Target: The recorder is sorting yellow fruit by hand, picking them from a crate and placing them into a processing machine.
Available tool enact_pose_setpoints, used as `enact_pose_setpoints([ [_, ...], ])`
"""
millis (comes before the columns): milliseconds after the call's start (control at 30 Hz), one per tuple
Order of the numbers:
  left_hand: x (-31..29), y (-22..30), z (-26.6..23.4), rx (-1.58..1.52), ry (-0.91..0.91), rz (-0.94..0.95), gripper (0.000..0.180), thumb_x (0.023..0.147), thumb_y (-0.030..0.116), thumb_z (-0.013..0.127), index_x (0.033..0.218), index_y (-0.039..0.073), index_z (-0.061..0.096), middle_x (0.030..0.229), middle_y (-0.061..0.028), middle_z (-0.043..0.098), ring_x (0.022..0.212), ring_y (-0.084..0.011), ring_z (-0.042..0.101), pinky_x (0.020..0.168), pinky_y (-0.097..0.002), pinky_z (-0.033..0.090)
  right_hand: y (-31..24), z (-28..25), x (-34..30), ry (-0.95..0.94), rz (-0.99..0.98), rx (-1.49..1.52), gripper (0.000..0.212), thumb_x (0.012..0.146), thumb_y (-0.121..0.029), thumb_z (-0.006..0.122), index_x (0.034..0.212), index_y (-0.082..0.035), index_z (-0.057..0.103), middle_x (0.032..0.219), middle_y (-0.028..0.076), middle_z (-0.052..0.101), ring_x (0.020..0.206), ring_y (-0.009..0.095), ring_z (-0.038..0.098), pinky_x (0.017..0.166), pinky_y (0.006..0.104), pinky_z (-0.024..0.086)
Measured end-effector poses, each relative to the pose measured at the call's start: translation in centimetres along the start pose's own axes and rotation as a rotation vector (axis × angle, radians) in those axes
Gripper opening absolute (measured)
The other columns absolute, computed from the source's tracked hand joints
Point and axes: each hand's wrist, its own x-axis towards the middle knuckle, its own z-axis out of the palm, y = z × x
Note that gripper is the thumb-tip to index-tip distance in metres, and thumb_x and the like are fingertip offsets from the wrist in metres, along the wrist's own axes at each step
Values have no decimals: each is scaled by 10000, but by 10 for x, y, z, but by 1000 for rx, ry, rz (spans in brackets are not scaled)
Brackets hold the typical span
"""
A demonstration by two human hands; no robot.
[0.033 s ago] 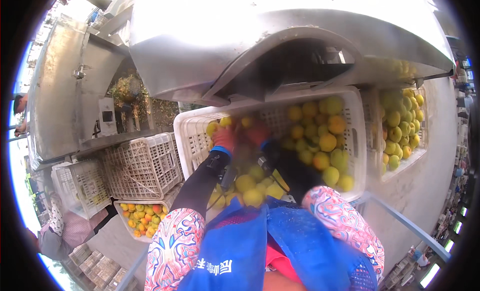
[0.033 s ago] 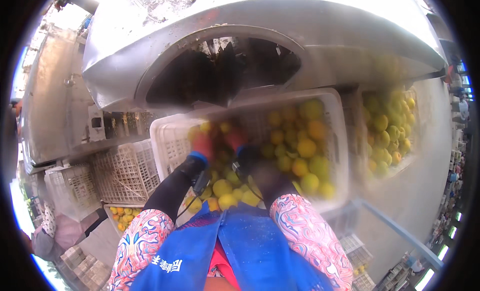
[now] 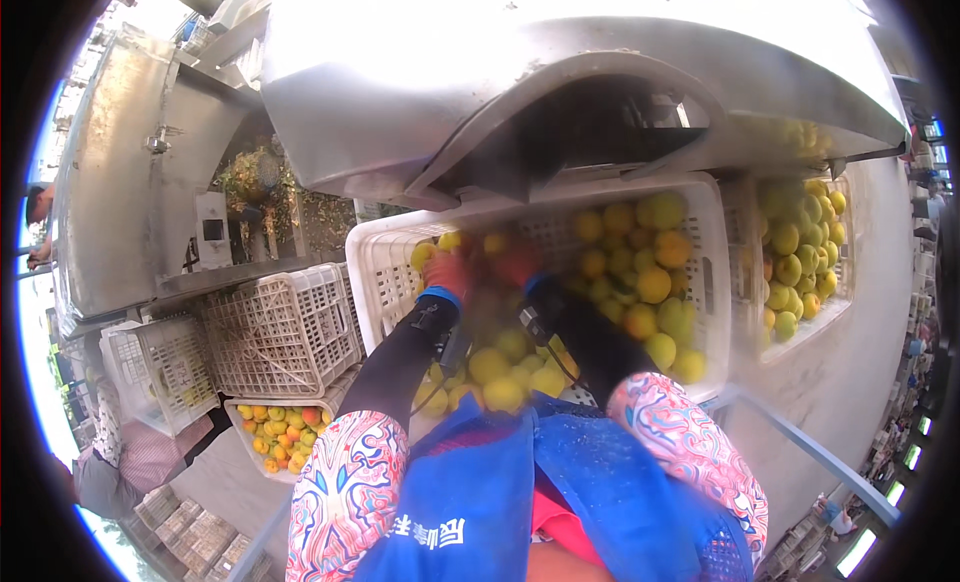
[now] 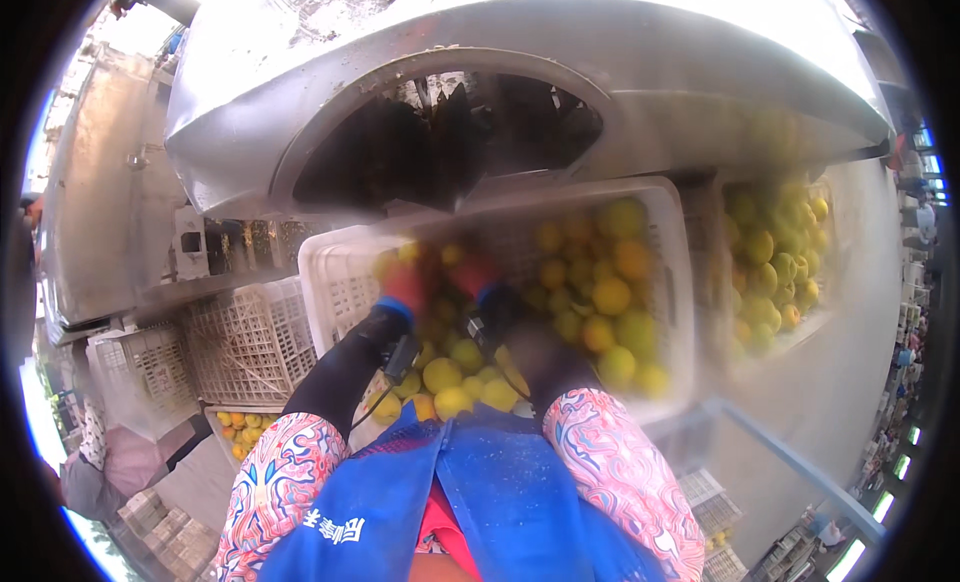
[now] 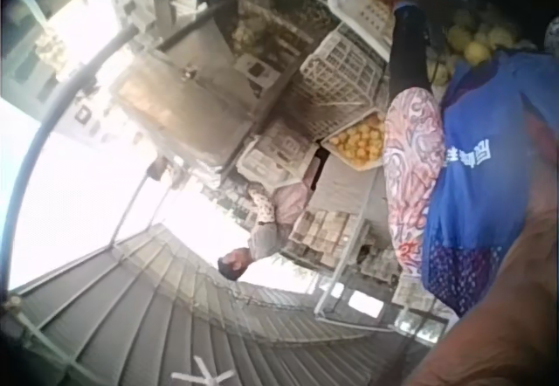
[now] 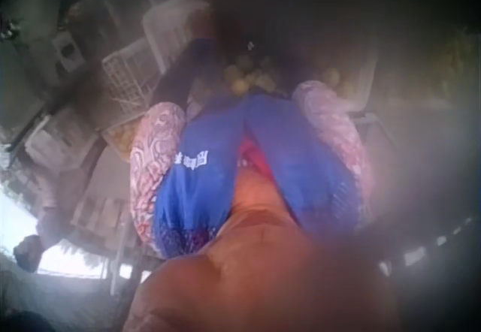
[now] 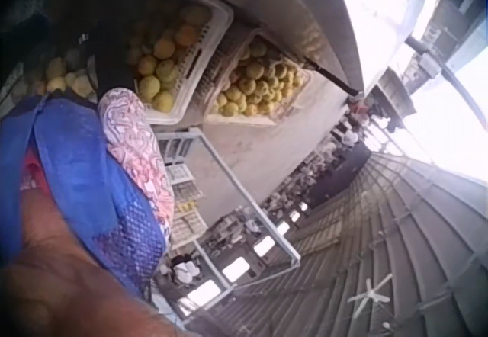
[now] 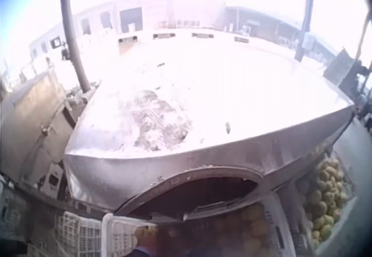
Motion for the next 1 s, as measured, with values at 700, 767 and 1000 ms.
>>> enact_pose_setpoints([
  [700, -85, 57, -208, -2493, -283, 262, 559, 942, 346, 664, 1387, 55, 490, 1213, -113, 621, 1106, -261, 613, 971, -445, 500, -108, -271, -187, 1091, -432, -183, 600, 751, -33, 661, 1344, -83, 583, 1285, 185, 604, 1177, 383, 577, 995, 431, 472],
  [767, -95, 64, -234, -2206, -41, 407, 596, 926, 347, 670, 1408, 67, 461, 1280, -123, 586, 1174, -278, 578, 1012, -459, 474, -109, -267, -179, 1082, -513, -166, 611, 747, -25, 665, 1349, -80, 579, 1321, 195, 586, 1199, 394, 562, 1024, 439, 457],
  [1000, -94, 54, -229, -2813, -506, 355, 656, 901, 456, 681, 1401, 77, 490, 1332, -153, 554, 1221, -311, 534, 1067, -469, 422, -107, -248, -173, 1089, -561, 375, 648, 750, -65, 722, 1375, -60, 552, 1378, 229, 545, 1234, 435, 531, 1044, 453, 446],
])
